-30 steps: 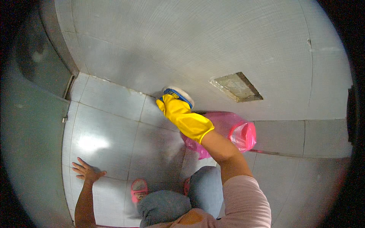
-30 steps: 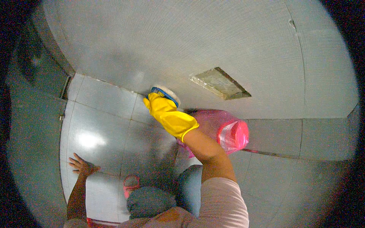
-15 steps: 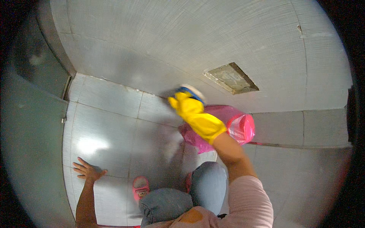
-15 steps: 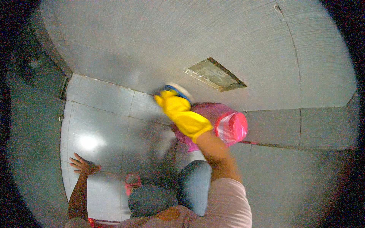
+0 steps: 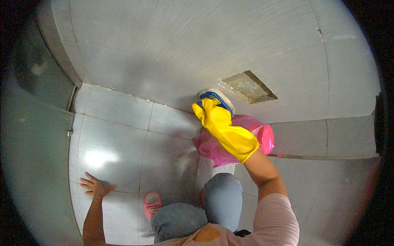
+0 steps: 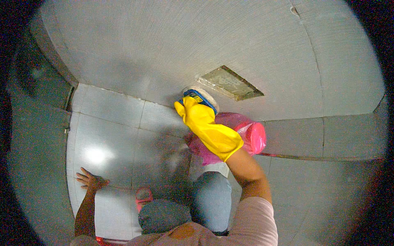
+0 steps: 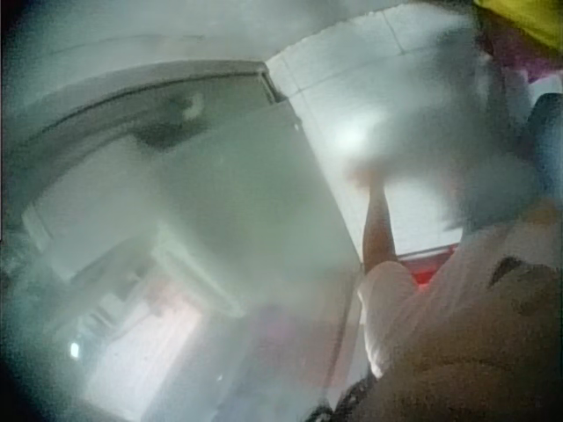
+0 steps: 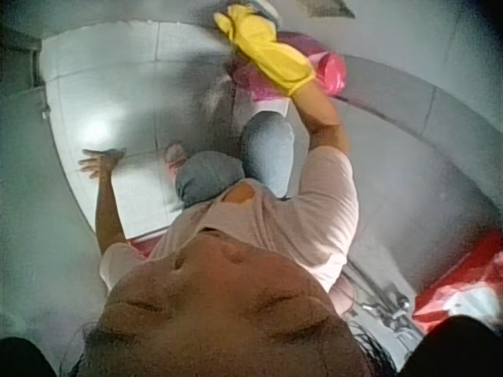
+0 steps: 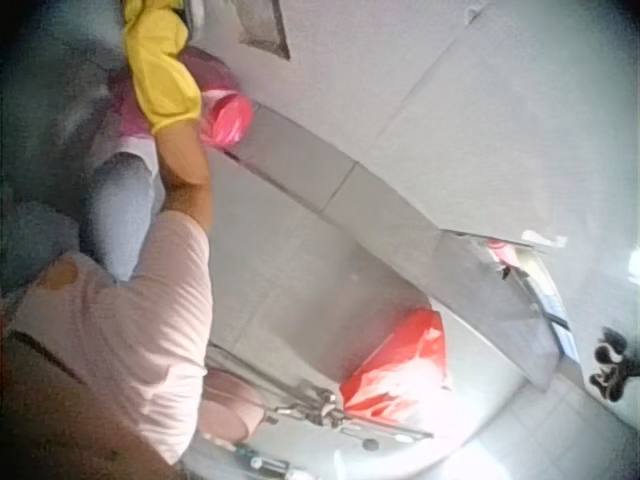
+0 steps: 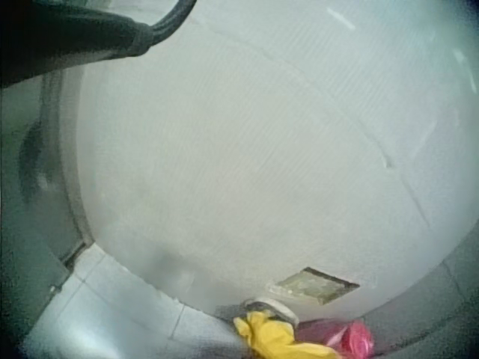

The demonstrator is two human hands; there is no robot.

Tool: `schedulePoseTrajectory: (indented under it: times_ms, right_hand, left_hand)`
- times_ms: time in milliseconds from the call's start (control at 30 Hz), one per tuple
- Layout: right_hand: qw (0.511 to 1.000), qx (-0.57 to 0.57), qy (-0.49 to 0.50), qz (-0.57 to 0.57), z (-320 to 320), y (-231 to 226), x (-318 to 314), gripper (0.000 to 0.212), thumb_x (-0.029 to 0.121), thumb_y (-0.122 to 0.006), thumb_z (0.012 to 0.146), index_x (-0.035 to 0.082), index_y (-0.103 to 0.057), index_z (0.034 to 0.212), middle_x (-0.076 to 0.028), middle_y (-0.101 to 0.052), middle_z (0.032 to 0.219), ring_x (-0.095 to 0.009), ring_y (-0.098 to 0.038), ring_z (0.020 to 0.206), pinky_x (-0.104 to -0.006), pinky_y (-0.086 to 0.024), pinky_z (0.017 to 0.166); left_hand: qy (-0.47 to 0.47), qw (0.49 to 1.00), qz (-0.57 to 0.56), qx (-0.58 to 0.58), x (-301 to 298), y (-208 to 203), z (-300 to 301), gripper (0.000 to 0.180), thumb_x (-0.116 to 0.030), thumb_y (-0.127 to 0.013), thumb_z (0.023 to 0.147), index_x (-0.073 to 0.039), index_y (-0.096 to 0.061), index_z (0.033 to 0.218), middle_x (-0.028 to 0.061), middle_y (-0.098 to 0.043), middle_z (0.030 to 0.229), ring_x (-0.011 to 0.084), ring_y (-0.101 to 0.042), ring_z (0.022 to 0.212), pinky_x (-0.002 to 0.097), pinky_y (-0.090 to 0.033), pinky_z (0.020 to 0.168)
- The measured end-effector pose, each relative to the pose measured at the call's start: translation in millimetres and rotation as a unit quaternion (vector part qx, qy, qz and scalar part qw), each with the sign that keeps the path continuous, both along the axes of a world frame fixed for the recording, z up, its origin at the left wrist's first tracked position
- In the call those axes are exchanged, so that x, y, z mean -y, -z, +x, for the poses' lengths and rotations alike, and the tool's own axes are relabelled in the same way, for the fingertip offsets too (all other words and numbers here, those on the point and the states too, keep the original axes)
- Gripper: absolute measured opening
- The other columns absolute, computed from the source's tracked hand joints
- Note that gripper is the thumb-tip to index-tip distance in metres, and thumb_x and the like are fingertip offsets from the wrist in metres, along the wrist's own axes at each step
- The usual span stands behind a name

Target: The person scrubs the tiled floor and wall corners of a bathroom using a blue sponge and yellow gloves. They apply a cleaning spray from a green bottle and use a metal scraper to remove grime from the grout lines. The person moves a red plastic stool to access different areas and continues scrubbing the floor and walls.

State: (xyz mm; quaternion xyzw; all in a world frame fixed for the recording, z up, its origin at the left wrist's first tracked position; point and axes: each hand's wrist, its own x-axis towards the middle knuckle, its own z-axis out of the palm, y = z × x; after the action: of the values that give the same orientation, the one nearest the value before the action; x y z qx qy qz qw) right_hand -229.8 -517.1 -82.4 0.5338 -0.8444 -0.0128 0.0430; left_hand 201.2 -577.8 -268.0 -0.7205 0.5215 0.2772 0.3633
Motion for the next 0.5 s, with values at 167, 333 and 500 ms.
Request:
schedulePoseTrajectory:
  times_ms: [167, 333, 500]
  right_hand:
    - [0.985, 0.021, -0.108, -0.136, 37.3, 23.4, 76.3, 0.032, 0.041, -0.058, 0.076, 0.010, -0.056, 0.072, -0.013, -0.056, 0.071, -0.036, -0.052, 0.066, -0.0450, -0.040, 0.058]
    - [0.995, 0.036, -0.026, -0.092, 13.4, 12.5, 19.2, 0.035, 0.044, -0.055, 0.080, 0.010, -0.058, 0.087, -0.016, -0.061, 0.083, -0.035, -0.058, 0.073, -0.0470, -0.043, 0.062]
    - [0.998, 0.004, -0.033, -0.057, 10.5, -9.0, 14.8, 0.032, 0.040, -0.059, 0.078, 0.008, -0.058, 0.082, -0.015, -0.058, 0.073, -0.037, -0.054, 0.067, -0.0461, -0.041, 0.058]
  left_hand:
    - [0.018, 0.999, -0.010, -0.027, 0.5, 5.8, -4.2, 0.148, -0.038, -0.087, 0.045, -0.014, 0.032, 0.130, 0.0251, 0.032, 0.134, 0.0417, 0.025, 0.127, 0.0623, -0.002, 0.101]
    - [0.023, 0.999, -0.035, -0.004, -8.2, 19.8, 15.4, 0.147, -0.041, -0.087, 0.042, -0.017, 0.026, 0.134, 0.0208, 0.027, 0.139, 0.0411, 0.019, 0.129, 0.0645, -0.009, 0.099]
    - [0.011, 1.000, 0.004, -0.010, -2.0, 7.7, 7.5, 0.149, -0.039, -0.087, 0.045, -0.012, 0.034, 0.128, 0.0263, 0.033, 0.133, 0.0427, 0.025, 0.127, 0.0629, -0.004, 0.100]
